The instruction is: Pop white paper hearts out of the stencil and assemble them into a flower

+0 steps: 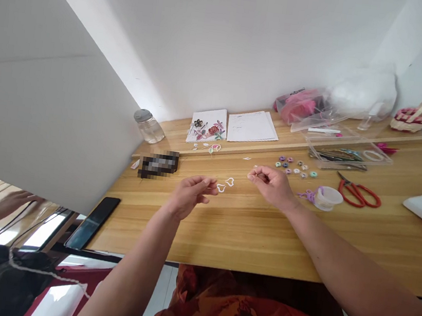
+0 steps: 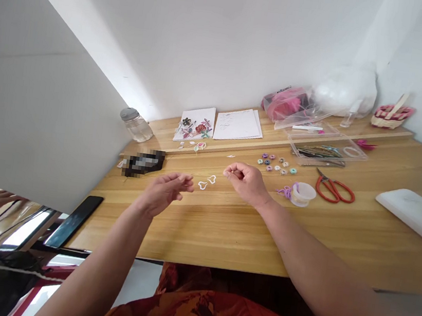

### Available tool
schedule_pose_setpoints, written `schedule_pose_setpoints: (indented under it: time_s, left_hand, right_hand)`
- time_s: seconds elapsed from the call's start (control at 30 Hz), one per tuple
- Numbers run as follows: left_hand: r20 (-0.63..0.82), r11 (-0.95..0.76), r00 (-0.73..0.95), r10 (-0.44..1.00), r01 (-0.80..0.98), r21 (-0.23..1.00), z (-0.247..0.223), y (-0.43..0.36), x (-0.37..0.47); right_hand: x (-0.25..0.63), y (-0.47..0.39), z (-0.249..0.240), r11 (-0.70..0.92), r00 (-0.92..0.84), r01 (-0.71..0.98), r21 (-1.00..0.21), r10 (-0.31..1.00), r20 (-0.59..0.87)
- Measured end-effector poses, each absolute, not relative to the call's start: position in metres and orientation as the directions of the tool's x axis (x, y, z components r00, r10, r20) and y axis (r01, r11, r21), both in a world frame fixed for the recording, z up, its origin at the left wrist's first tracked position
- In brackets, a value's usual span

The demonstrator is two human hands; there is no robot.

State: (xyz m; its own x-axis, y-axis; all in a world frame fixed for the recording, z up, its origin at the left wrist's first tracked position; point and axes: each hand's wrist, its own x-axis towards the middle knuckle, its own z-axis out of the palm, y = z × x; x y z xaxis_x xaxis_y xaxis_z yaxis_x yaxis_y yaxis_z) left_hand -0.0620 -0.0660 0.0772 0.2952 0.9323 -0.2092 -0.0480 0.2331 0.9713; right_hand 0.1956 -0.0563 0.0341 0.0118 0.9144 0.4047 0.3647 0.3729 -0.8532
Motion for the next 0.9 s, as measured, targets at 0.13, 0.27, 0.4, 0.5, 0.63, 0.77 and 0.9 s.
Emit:
schedule_pose_setpoints:
  time_s: [0.13, 0.27, 0.4, 0.5, 0.63, 0.77, 0.9]
  left_hand:
    - [-0.270, 0.307, 0.391, 0.880, -0.032, 0.951, 0.072, -0.057, -0.023]
    - [-0.312, 0.343, 0.454, 0.835, 0.015, 0.939, 0.065, -0.052, 0.004]
    - [-0.295, 0.332, 0.434, 0.851, -0.010, 0.943, 0.055, -0.054, 0.011]
    - [-0.301, 0.331, 0.427, 0.853, 0.006, 0.944, 0.051, -0.058, 0.003]
    - [-0.297, 0.306, 0.423, 0.856, 0.047, 0.951, 0.051, -0.067, -0.022]
    - [-0.325, 0.301, 0.429, 0.843, 0.124, 0.945, 0.051, -0.080, -0.051]
    - [-0.358, 0.307, 0.415, 0.837, 0.186, 0.933, 0.049, -0.091, -0.085]
  right_hand:
    - [0.190, -0.060, 0.033, 0.397, -0.027, 0.392, -0.830, 0.907, 0.421]
    - [0.190, -0.060, 0.034, 0.402, -0.042, 0.403, -0.822, 0.905, 0.423]
    - [0.195, -0.058, 0.035, 0.411, -0.067, 0.398, -0.820, 0.905, 0.421]
    - [0.199, -0.055, 0.035, 0.387, -0.068, 0.370, -0.845, 0.918, 0.391]
    - [0.202, -0.052, 0.035, 0.349, -0.082, 0.297, -0.889, 0.937, 0.340]
    - [0.205, -0.050, 0.035, 0.304, -0.091, 0.253, -0.919, 0.953, 0.290]
    - [0.209, -0.048, 0.034, 0.274, -0.073, 0.239, -0.931, 0.962, 0.265]
